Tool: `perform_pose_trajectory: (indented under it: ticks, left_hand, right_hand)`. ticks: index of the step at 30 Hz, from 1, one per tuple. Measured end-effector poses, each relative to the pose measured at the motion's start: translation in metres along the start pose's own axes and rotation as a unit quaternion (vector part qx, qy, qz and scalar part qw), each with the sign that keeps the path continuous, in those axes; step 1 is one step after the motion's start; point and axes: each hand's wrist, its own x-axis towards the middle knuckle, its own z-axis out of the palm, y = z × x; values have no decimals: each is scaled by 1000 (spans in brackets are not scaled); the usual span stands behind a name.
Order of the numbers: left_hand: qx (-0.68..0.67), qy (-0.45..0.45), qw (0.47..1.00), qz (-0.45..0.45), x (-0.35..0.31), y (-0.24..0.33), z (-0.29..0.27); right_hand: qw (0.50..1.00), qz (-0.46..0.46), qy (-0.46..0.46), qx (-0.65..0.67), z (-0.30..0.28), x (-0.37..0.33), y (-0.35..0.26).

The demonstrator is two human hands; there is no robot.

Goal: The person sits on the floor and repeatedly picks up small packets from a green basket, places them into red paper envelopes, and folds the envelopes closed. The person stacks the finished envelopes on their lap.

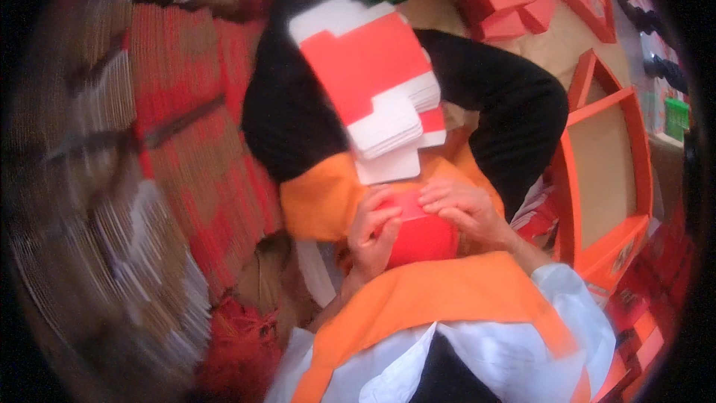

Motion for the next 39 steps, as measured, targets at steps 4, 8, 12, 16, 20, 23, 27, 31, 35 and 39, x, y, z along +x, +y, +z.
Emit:
perform_pose_trajectory:
  ticks: [4, 8, 12, 16, 20, 23, 27, 31, 35, 39]
  left_hand:
    - [-36, 0, 998, -42, 0, -6, 1]
    - [-104, 6, 990, -92, 13, -5, 5]
    - [-147, -18, 987, -54, 51, 14, 18]
    - [-201, 59, 977, 40, 112, 44, 33]
    - [-203, 135, 967, 67, 140, 44, 21]
    - [-240, 173, 954, -55, 127, 12, 8]
    - [-165, 170, 964, -117, 110, -25, 9]
    - [-95, 176, 975, -95, 114, -68, 16]
    - [22, 165, 982, -94, 132, -76, 22]
    - [112, 173, 974, -97, 142, -88, 17]
  right_hand:
    - [998, 39, -43, -2, -12, 3, 1]
    - [974, 64, -189, -110, -37, 17, -17]
    - [980, -6, -150, -128, -67, 30, -33]
    - [988, -57, -35, -137, -127, 46, -55]
    - [936, -13, 323, 140, -229, 50, -56]
    - [840, -88, 484, 230, -321, 68, -15]
    - [799, -107, 550, 221, -391, 69, 91]
    - [760, 26, 585, 282, -398, 84, 170]
    - [740, 143, 652, -80, -404, 79, 172]
    - [821, -6, 570, -23, -293, 100, 58]
